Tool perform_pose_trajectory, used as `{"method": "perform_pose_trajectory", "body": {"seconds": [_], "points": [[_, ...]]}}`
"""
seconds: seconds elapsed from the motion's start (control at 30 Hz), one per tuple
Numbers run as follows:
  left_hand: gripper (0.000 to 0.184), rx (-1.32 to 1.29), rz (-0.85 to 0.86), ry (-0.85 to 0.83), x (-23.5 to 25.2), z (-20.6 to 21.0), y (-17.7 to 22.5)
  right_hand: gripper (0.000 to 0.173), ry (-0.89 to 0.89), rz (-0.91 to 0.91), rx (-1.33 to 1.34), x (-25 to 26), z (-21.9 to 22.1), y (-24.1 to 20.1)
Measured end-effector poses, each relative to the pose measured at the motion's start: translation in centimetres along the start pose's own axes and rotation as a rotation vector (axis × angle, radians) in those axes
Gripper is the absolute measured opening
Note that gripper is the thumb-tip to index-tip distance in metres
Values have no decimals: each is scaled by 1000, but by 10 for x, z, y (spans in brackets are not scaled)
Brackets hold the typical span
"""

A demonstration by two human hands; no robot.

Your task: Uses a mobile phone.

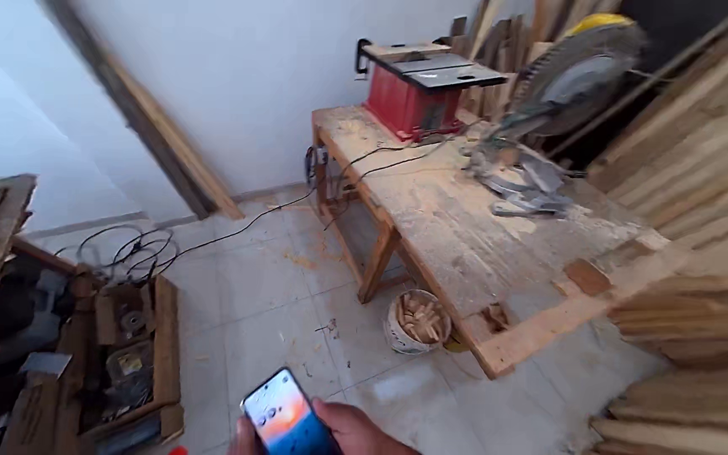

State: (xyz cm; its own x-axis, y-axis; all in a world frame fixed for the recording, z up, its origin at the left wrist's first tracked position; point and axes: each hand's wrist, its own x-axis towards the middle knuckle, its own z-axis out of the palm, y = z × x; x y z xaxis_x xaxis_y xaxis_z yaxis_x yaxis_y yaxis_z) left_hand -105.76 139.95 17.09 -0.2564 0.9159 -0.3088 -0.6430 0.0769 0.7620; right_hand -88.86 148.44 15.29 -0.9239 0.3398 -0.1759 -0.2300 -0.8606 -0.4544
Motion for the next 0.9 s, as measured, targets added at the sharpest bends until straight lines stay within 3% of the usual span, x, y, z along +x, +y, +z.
{"method": "perform_pose_trajectory", "body": {"seconds": [0.3,0.53,0.67,0.9], "points": [[63,-80,111,286,129,-25,75,63,-188,272,108,155,-25,-90],[65,-129,178,488,176,-26,104,65,-258,520,115,236,-38,-140],[68,-197,275,612,190,-11,88,64,-305,732,35,271,-54,-176],[71,-495,416,938,211,60,29,60,-306,1070,-72,284,-77,-222]]}}
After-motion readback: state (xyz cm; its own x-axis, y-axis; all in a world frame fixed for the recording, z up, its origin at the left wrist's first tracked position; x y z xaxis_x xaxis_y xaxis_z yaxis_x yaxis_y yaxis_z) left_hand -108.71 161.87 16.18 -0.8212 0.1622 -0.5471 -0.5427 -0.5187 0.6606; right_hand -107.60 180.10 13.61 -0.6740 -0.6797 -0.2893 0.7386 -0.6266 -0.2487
